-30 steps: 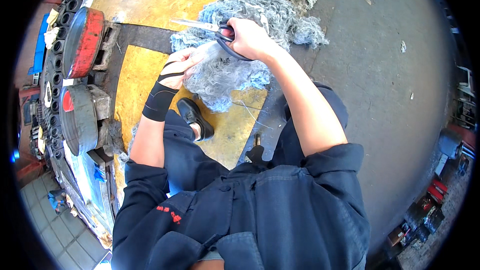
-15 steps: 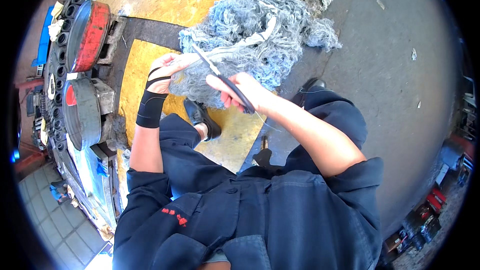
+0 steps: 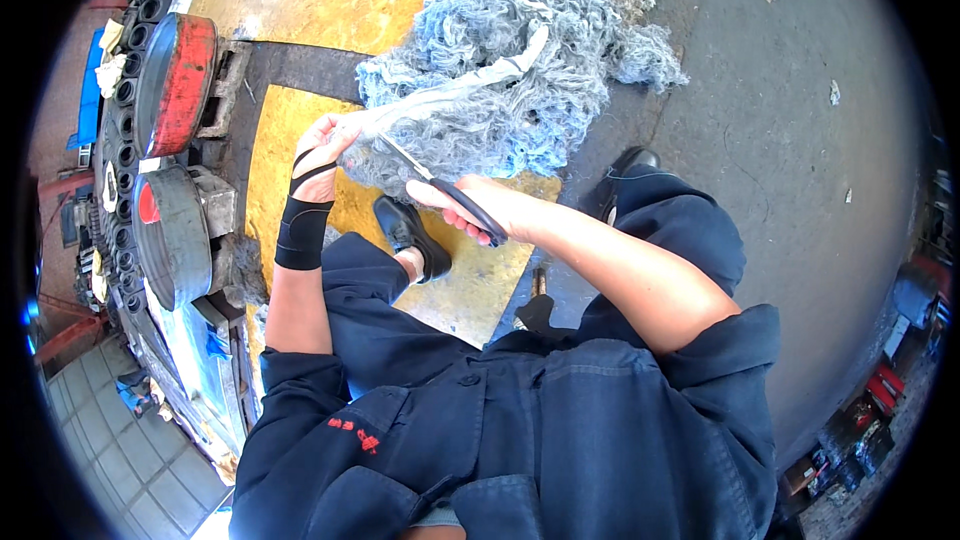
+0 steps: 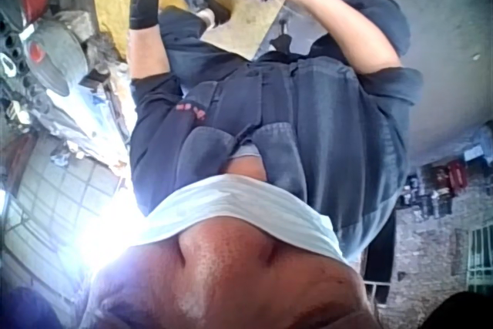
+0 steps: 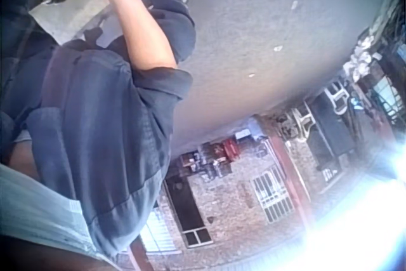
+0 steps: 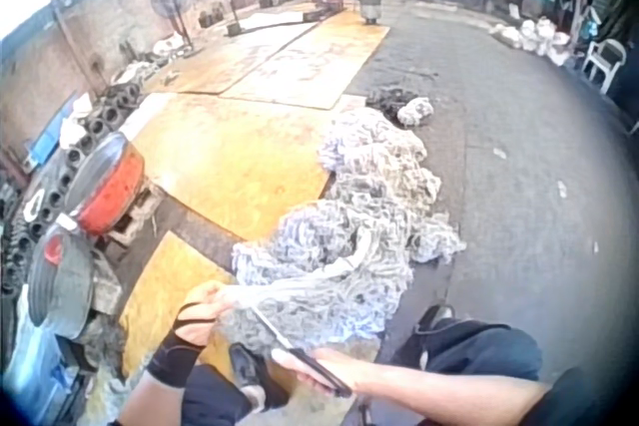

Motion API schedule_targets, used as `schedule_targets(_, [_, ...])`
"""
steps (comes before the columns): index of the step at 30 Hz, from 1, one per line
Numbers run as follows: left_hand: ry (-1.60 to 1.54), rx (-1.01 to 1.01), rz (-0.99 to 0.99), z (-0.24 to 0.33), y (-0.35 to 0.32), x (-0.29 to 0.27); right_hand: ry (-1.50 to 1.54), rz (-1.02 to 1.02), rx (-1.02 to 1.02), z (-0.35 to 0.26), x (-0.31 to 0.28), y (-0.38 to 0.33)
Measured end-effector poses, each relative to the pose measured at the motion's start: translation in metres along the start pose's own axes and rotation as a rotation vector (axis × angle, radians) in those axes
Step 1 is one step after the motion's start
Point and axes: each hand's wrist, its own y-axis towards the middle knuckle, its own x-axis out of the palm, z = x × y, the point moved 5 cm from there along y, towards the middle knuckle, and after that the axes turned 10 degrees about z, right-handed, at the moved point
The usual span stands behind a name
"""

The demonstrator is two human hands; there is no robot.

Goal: The person uses scissors to cut strips of gray waste netting from a large pile on the floor.

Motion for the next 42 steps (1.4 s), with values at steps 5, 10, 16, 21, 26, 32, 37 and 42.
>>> schedule_targets(5, [-0.036,0.015,-0.005,0.004,-0.001,0.002,0.036,0.012,0.004,0.006,0.000,0.005])
schedule_targets(10, [-0.034,0.007,-0.056,0.006,-0.005,0.005,0.022,0.013,-0.008,-0.001,0.001,0.007])
schedule_targets(16, [-0.230,-0.031,-0.126,0.010,-0.014,0.025,0.158,0.046,-0.081,-0.009,0.004,0.015])
schedule_targets(21, [-0.243,-0.116,-0.123,0.020,-0.022,0.034,0.092,0.052,-0.145,-0.023,0.003,0.004])
schedule_targets(26, [-0.229,-0.124,-0.098,0.019,-0.021,0.031,0.041,0.052,-0.166,-0.024,0.004,-0.001])
schedule_targets(32, [-0.230,-0.129,-0.131,0.020,-0.023,0.031,-0.026,0.064,-0.171,-0.031,0.004,-0.014])
schedule_targets(37, [-0.167,-0.147,-0.240,0.020,-0.024,0.035,0.003,0.066,-0.176,-0.029,0.001,-0.003])
schedule_targets(42, [-0.217,-0.191,-0.265,0.020,-0.026,0.036,-0.038,0.032,-0.173,-0.034,-0.005,-0.011])
